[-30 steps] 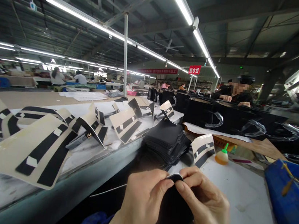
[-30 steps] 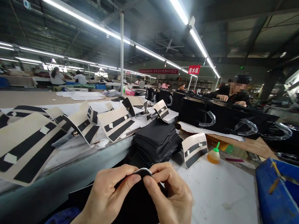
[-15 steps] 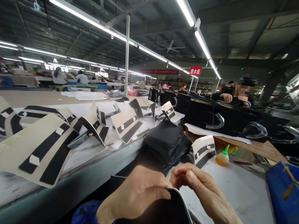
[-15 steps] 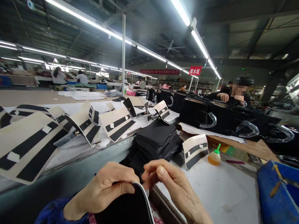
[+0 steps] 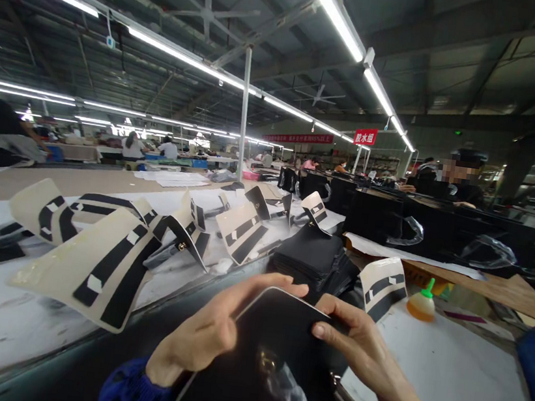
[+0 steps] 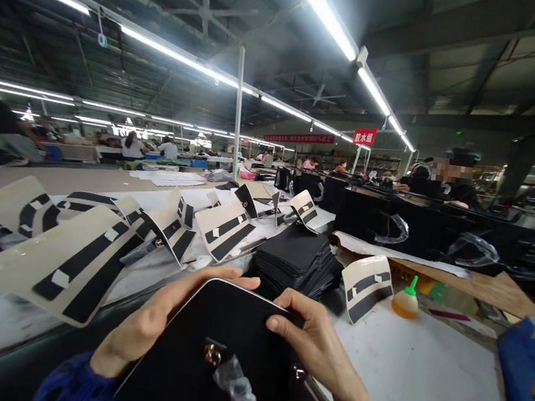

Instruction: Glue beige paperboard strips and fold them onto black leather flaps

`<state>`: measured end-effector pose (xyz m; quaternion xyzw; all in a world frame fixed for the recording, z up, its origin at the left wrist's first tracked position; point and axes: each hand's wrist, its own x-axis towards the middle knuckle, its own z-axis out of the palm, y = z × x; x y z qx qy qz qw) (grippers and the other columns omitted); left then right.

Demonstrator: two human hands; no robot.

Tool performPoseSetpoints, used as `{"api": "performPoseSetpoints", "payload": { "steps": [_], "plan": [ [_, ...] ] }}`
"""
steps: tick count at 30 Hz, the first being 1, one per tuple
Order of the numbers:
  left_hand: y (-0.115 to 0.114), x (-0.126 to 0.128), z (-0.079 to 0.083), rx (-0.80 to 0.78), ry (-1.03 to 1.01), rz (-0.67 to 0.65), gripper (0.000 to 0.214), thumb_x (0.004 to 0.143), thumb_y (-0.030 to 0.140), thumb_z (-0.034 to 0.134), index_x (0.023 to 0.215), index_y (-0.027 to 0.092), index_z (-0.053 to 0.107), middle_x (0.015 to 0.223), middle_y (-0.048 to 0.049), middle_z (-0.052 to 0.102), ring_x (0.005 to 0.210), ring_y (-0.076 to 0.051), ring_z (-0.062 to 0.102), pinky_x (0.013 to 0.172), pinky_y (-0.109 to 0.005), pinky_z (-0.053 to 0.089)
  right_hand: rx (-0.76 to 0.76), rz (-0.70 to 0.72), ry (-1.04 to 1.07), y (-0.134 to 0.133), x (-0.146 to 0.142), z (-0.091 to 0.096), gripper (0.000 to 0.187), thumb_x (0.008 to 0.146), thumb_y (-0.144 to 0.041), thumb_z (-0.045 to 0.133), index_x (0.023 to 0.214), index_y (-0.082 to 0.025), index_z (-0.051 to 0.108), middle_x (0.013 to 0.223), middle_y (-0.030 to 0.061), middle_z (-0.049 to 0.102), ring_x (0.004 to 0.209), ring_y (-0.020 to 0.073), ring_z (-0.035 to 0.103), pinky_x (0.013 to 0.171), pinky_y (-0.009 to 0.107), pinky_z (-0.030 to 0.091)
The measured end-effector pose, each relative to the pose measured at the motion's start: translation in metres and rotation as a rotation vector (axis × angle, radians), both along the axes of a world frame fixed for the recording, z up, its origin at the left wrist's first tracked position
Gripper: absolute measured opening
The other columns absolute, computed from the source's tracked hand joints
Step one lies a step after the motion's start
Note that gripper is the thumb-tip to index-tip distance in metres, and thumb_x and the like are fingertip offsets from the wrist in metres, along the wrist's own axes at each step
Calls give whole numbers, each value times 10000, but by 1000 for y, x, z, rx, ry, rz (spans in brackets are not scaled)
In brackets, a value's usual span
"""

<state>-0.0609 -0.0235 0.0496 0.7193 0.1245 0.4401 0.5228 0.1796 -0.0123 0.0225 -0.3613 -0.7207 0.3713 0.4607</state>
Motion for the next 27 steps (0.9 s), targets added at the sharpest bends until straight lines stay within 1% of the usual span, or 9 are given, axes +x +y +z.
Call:
{"api": "performPoseSetpoints", "payload": {
  "steps": [3, 6, 11, 15, 17, 19, 21, 23, 27],
  "plan": [
    [-3, -9, -5, 100, 205, 233, 601, 881, 509, 699, 1416, 293, 531, 1426, -112, 625, 1247, -304, 640, 1022, -422, 534, 131, -139, -152, -5, 11, 7, 345, 900, -511, 662, 751, -200, 646, 681, -1, 595, 630, 154, 531, 546, 243, 398],
    [-2, -6, -12, 262, 300, 491, 431, 970, 346, 610, 1387, 266, 539, 1241, -80, 729, 1190, -263, 667, 994, -364, 537, 152, -123, -232, -9, 14, 13, 333, 924, -491, 632, 751, -208, 664, 676, 3, 628, 612, 163, 569, 527, 247, 419],
    [-1, 6, -15, 330, 331, 635, 218, 985, 306, 558, 1172, 225, 636, 933, -36, 771, 820, -198, 731, 697, -260, 561, 244, -114, -325, -12, 2, 17, 238, 957, -411, 595, 823, -237, 686, 747, -11, 687, 659, 165, 632, 576, 252, 449],
    [-1, 10, -17, 274, 297, 702, 141, 969, 310, 578, 1051, 227, 655, 998, -39, 761, 890, -193, 722, 736, -249, 553, 381, -171, -292, -19, -17, 17, 114, 947, -353, 645, 944, -244, 676, 865, -18, 704, 758, 160, 660, 668, 252, 473],
    [-1, 6, -19, 178, 244, 672, 191, 951, 335, 613, 1116, 244, 644, 1019, -35, 751, 904, -196, 717, 777, -263, 560, 438, -192, -255, -21, -22, 17, 116, 951, -340, 649, 899, -237, 662, 805, -27, 677, 696, 142, 632, 633, 242, 459],
    [-1, -3, -21, -2, 173, 515, 355, 919, 444, 659, 1218, 259, 612, 962, -38, 749, 823, -207, 725, 727, -281, 582, 482, -250, -194, -21, -21, 17, 151, 950, -338, 643, 842, -231, 648, 731, -31, 642, 625, 133, 588, 583, 241, 438],
    [-2, -14, -25, -152, 92, 345, 578, 810, 574, 747, 1269, 250, 608, 952, -65, 753, 817, -245, 737, 711, -316, 603, 480, -367, -78, -17, -16, 17, 190, 921, -369, 665, 798, -226, 641, 684, -24, 616, 588, 137, 553, 552, 245, 426],
    [-4, -21, -30, -227, -17, 285, 735, 647, 645, 842, 1230, 236, 659, 1030, -108, 756, 939, -312, 735, 792, -378, 614, 426, -497, 83, -10, -11, 17, 243, 877, -430, 695, 772, -220, 634, 653, -18, 591, 563, 137, 518, 517, 241, 411],
    [-9, -13, -44, -302, -145, 283, 635, 572, 638, 885, 1045, 236, 747, 994, -102, 783, 974, -331, 736, 848, -429, 612, 367, -580, 252, 2, -14, 14, 332, 865, -522, 669, 775, -208, 608, 626, -19, 543, 538, 125, 470, 457, 216, 383]
  ]
}}
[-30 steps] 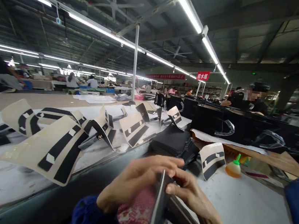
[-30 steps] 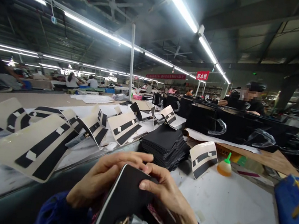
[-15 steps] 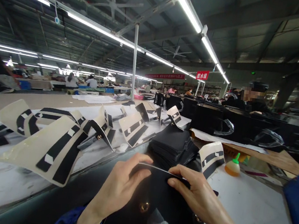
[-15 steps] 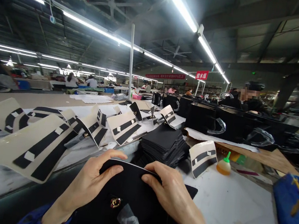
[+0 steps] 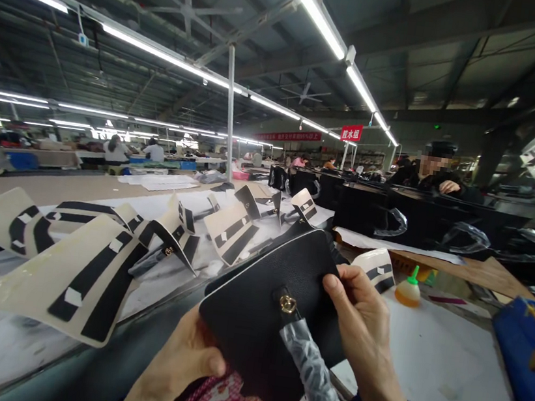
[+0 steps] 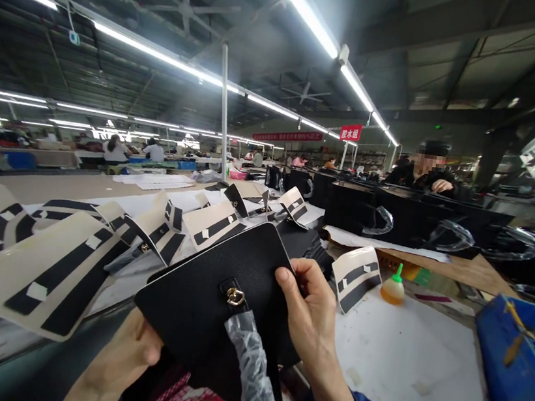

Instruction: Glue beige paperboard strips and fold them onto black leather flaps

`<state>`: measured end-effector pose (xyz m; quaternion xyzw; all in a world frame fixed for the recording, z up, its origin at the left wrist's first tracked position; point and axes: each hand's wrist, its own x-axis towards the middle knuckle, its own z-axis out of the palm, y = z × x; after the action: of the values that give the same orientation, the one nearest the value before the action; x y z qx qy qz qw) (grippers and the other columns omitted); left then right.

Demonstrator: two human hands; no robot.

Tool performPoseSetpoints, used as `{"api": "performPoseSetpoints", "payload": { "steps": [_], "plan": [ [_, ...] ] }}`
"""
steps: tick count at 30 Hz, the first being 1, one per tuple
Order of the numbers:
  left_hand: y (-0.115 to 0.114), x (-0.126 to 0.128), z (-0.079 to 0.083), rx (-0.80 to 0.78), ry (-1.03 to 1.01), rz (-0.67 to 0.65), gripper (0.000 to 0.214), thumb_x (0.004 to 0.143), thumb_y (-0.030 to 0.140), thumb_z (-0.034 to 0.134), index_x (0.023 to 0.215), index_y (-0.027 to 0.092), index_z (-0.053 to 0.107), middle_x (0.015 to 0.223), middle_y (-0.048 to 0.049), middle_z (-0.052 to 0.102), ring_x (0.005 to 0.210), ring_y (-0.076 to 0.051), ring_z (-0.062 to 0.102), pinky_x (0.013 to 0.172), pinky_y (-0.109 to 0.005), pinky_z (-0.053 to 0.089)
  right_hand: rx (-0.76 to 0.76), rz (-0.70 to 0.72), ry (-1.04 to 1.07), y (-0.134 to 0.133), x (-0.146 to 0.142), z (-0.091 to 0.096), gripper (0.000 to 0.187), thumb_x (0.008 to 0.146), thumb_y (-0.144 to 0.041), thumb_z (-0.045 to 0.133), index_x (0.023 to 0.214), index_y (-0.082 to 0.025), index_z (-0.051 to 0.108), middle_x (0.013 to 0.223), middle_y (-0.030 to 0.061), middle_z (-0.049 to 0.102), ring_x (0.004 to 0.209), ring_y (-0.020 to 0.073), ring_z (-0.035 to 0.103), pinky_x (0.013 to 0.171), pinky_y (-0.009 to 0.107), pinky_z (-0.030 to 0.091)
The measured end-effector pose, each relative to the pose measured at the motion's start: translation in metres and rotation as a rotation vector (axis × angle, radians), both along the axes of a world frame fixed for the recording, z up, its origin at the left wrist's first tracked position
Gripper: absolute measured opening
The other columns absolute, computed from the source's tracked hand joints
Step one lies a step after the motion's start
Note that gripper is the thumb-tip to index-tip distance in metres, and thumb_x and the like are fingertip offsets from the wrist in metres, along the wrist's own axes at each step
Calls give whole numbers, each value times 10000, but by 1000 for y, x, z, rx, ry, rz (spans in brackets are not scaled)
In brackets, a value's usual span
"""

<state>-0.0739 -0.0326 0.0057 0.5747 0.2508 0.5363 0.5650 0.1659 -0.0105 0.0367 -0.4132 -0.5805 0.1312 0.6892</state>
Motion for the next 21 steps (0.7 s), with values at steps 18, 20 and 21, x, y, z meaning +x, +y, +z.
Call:
{"api": "performPoseSetpoints", "payload": {
  "steps": [18, 20, 21],
  "plan": [
    [-4, 44, -11, 172, 76, 786, 298, 760, 383, 815, 933, 141, 786, 977, -99, 809, 952, -303, 769, 915, -387, 622, 455, -330, -375, -11, -41, -17, 125, 967, -269, 654, 867, -226, 592, 714, -3, 628, 587, 143, 591, 542, 263, 459],
    [-7, 46, -12, 162, 79, 752, 284, 750, 392, 821, 892, 148, 788, 970, -99, 811, 959, -311, 767, 921, -395, 619, 430, -324, -377, -13, -39, -14, 189, 991, -286, 614, 817, -228, 569, 663, -19, 591, 533, 128, 547, 511, 256, 429],
    [-8, 45, -13, 151, 76, 725, 279, 742, 400, 825, 867, 153, 788, 961, -96, 812, 962, -314, 766, 925, -398, 617, 405, -323, -375, -13, -37, -13, 221, 1002, -303, 593, 797, -230, 554, 636, -30, 560, 503, 121, 515, 493, 253, 409]
  ]
}}
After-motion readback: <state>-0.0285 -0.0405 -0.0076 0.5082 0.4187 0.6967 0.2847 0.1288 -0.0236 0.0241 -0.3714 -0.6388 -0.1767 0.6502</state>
